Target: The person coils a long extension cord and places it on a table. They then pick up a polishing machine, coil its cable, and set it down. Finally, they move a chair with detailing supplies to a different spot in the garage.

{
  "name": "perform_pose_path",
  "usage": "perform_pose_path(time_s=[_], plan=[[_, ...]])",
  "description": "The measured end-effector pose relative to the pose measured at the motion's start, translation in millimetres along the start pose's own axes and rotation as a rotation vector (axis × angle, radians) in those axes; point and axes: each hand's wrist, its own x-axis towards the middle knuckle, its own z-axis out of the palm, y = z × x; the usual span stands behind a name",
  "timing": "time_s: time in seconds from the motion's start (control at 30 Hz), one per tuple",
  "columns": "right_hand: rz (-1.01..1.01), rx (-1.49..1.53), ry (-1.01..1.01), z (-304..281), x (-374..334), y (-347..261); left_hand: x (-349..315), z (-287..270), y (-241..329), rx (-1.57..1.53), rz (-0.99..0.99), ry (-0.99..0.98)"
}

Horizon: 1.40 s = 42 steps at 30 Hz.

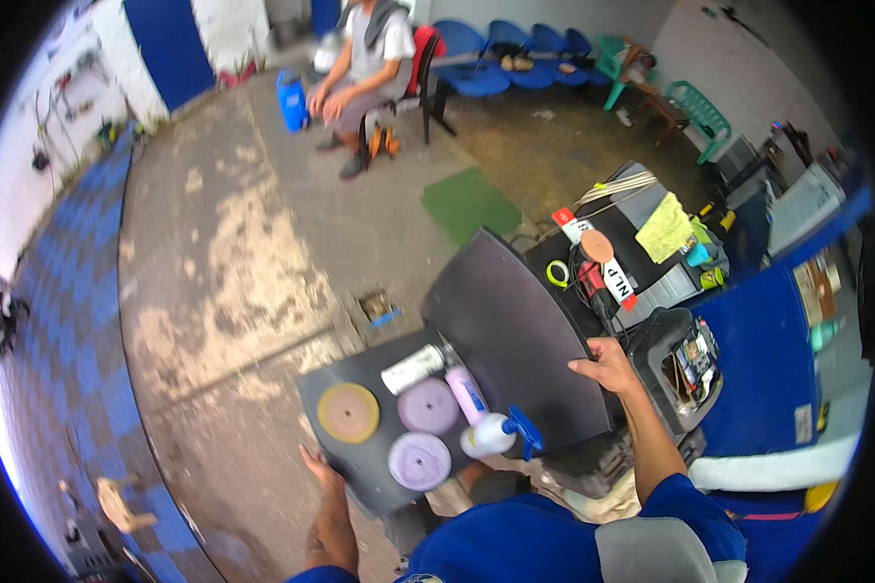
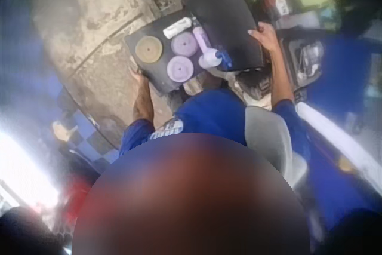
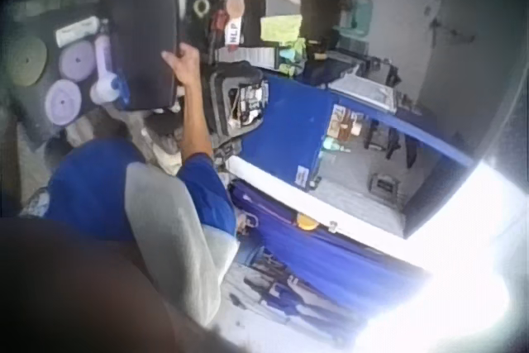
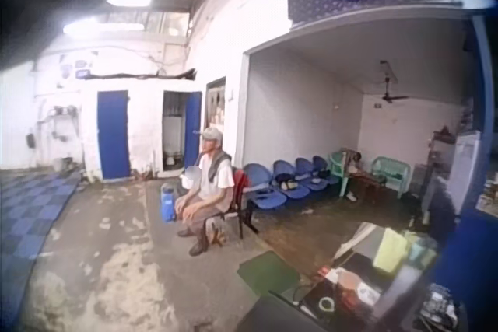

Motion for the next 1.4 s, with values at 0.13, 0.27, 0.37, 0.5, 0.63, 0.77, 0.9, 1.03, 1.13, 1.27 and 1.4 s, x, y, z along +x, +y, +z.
perform_pose_path(time_s=[0.13,0.27,0.37,0.5,0.63,0.77,0.9,1.03,1.13,1.27,1.4], plan=[[0.061,-0.066,-0.143,12,82,41,69,-1,-58,-0.048,-0.065,0.028],[0.051,-0.148,-0.183,25,122,72,92,29,-86,-0.078,-0.023,0.095],[0.023,-0.405,-0.195,33,138,74,108,39,-89,-0.078,-0.052,0.099],[0.007,-0.237,-0.199,52,150,86,140,21,-103,-0.104,-0.030,0.022],[0.040,-0.174,-0.143,55,138,94,110,28,-86,0.214,0.007,-0.093],[0.016,-0.252,-0.149,59,135,79,71,4,-83,0.374,0.026,-0.004],[-0.145,-0.655,0.002,59,125,80,13,-23,-85,0.434,0.342,-0.049],[-0.359,-0.801,0.185,79,90,15,-80,-66,-68,0.519,0.215,-0.458],[-0.405,-0.540,0.248,130,42,-36,-105,-122,-75,0.768,0.263,-0.840],[-0.369,-0.350,-0.105,236,-21,-10,-194,-150,-23,0.882,-0.220,-0.921],[-0.464,-0.810,-1.085,366,-123,10,-217,-225,-17,1.021,0.168,-1.059]])
